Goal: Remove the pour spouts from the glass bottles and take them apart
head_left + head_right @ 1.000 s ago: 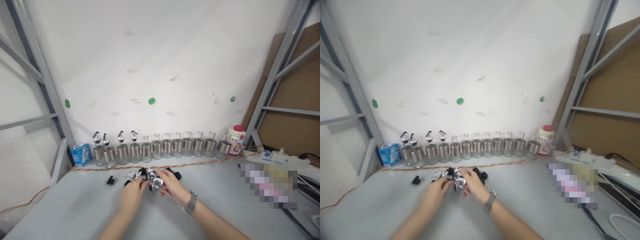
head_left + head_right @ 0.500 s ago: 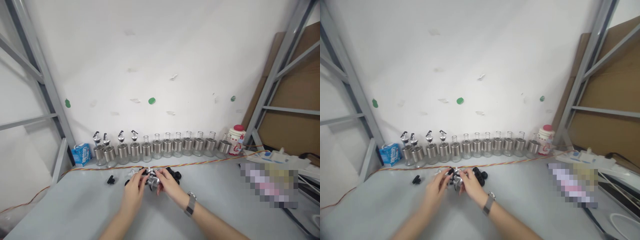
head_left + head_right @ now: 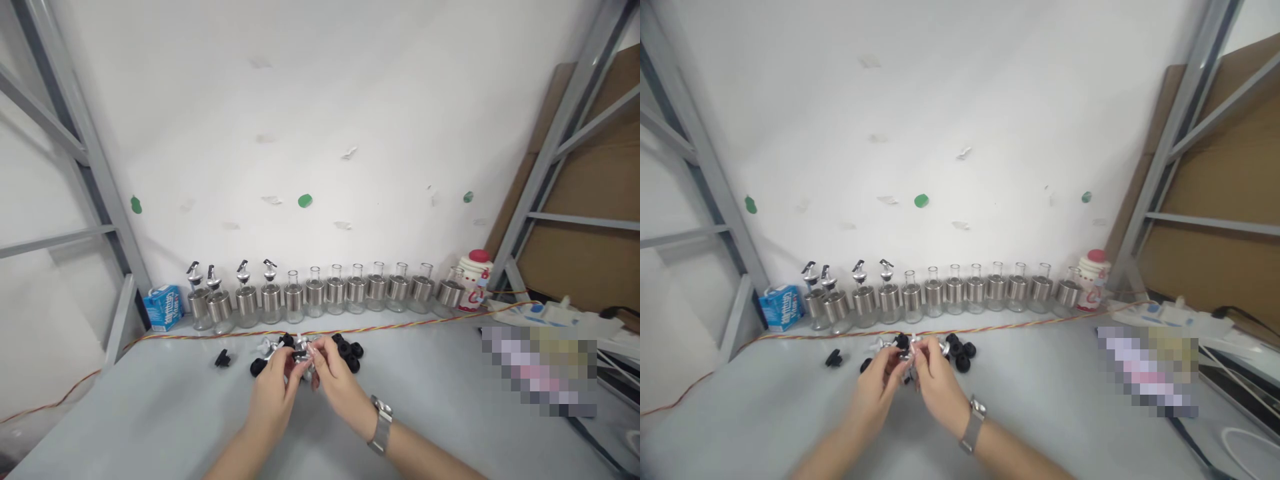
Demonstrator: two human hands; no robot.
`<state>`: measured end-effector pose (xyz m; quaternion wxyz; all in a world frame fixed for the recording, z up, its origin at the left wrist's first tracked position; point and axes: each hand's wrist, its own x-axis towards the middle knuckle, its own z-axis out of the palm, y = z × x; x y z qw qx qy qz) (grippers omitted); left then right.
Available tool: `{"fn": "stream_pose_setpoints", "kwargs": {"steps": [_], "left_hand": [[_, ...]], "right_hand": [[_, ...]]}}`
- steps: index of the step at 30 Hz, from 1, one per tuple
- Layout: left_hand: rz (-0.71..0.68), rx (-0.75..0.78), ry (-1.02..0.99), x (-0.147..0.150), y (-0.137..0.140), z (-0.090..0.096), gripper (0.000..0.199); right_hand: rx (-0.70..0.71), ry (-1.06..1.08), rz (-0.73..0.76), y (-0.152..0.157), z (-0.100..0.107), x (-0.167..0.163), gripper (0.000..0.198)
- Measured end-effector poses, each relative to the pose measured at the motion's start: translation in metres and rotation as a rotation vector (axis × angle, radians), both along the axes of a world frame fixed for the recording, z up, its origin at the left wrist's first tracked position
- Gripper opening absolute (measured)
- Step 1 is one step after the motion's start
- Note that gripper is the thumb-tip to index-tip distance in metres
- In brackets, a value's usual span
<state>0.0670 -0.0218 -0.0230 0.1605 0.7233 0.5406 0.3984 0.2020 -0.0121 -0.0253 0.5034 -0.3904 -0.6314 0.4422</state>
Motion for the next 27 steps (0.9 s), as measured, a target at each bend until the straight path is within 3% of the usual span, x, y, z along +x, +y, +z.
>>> {"fn": "stream_pose_setpoints", "kwargs": {"steps": [4, 11, 16, 19, 23, 27], "left_hand": [[-0.003, -0.003, 0.081, -0.002, 0.002, -0.005, 0.025], [-0.002, 0.182, 0.094, -0.001, 0.005, -0.019, 0.023], [-0.018, 0.215, 0.085, -0.002, 0.005, -0.02, 0.021], [-0.027, 0.187, 0.109, -0.001, 0.005, -0.02, 0.02], [-0.029, 0.119, 0.135, 0.003, 0.001, -0.013, 0.022], [-0.019, 0.091, 0.138, 0.005, -0.005, -0.003, 0.022]], "right_hand": [[-0.002, -0.008, -0.021, -0.004, 0.002, -0.002, 0.024], [-0.082, 0.053, -0.031, 0.004, -0.005, -0.003, 0.028], [-0.335, 0.224, 0.08, 0.008, -0.004, -0.009, 0.035], [-0.397, 0.323, 0.082, 0.009, -0.004, -0.011, 0.037], [-0.342, 0.278, -0.022, 0.004, -0.002, -0.01, 0.036], [-0.079, 0.119, -0.147, -0.009, 0.002, -0.007, 0.028]]}}
